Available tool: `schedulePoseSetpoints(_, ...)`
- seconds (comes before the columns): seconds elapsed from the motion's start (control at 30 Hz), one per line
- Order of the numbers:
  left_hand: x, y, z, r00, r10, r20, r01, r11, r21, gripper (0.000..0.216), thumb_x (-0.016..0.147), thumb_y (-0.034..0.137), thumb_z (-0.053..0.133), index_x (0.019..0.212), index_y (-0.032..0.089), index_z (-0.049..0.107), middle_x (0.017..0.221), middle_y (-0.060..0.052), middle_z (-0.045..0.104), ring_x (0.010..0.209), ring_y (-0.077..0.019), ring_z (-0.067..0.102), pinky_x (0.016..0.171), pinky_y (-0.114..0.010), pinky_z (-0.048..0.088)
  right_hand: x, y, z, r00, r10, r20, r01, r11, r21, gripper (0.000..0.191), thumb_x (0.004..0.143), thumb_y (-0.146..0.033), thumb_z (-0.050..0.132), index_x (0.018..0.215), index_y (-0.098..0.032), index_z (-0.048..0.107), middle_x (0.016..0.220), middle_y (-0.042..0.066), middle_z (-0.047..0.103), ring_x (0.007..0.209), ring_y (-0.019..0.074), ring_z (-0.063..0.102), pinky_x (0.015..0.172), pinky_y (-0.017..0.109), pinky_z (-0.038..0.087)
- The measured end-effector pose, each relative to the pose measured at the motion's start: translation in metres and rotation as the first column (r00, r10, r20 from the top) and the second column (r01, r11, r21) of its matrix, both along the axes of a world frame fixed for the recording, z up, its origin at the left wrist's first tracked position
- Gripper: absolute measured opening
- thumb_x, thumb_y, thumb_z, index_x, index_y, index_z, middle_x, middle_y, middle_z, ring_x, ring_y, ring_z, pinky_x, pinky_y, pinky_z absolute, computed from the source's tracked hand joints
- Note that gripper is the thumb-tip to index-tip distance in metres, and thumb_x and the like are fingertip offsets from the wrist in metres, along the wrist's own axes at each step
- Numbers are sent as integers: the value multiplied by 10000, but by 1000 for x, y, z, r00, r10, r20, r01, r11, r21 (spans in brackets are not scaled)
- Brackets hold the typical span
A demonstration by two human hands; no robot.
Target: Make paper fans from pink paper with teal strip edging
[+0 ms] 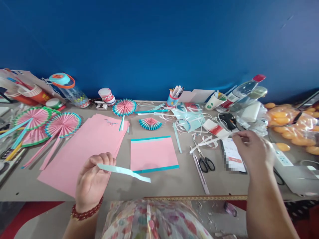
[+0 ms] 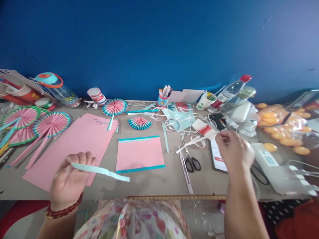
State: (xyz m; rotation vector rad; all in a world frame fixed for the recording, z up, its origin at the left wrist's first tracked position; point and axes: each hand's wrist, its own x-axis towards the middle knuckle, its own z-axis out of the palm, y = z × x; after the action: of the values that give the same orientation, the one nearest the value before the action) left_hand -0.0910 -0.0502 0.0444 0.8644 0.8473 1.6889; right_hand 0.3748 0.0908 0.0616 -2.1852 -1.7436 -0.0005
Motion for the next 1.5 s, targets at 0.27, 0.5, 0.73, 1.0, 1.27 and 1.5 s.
schedulePoseSetpoints(0.27, 11, 2, 16, 968, -67, -242, 79, 996, 41, 194, 937, 231, 526, 770, 201, 619, 642, -17, 508, 676, -177, 486, 638, -331, 419, -47, -7, 23, 972, 207, 113, -231, 932, 281, 268, 923, -306, 511, 1081, -234, 716, 935, 115, 721, 870, 289, 659, 699, 387, 457)
schedulePoseSetpoints(0.5, 47, 11, 2, 951, -124, -283, 92, 988, -123, 178, 954, 241, 549, 798, 194, 620, 776, -28, 572, 772, -163, 537, 708, -285, 425, -184, -73, 28, 399, 844, -359, -741, 528, 415, 248, 880, -214, 638, 1118, -250, 580, 1085, 90, 690, 1038, 241, 645, 881, 382, 516)
schedulePoseSetpoints(0.73, 61, 12, 0, 960, -143, -241, 103, 980, -172, 165, 961, 261, 548, 819, 190, 596, 786, -16, 559, 779, -147, 533, 743, -263, 432, -239, -85, 12, 289, 860, -420, -741, 478, 471, 207, 867, -99, 518, 1025, -232, 518, 955, 73, 672, 944, 215, 646, 809, 358, 521)
schedulePoseSetpoints(1.0, 54, 7, 7, 770, 75, -633, -72, 997, 31, 95, 939, 222, 546, 991, 222, 626, 982, -63, 617, 954, -212, 585, 842, -325, 474, -236, -83, 4, 206, 551, -808, -684, 672, 284, 95, 844, -134, 498, 858, -215, 545, 765, 9, 625, 687, 143, 616, 623, 261, 489)
schedulePoseSetpoints(1.27, 49, 14, 19, 534, 117, -837, -30, 992, 119, 90, 913, 155, 551, 970, 222, 569, 1002, -66, 603, 985, -214, 592, 857, -327, 475, -234, -76, -4, 16, 175, -984, -691, 713, 115, 81, 832, -241, 618, 813, -197, 552, 682, -24, 625, 611, 118, 624, 597, 246, 494)
schedulePoseSetpoints(1.5, 49, 17, 20, 583, 28, -812, 9, 999, 41, 67, 923, 178, 538, 868, 212, 556, 902, -45, 586, 905, -200, 586, 823, -314, 458, -230, -74, -6, -1, 121, -993, -741, 666, 82, 184, 835, -290, 671, 942, -200, 552, 770, 5, 692, 646, 126, 638, 621, 263, 505)
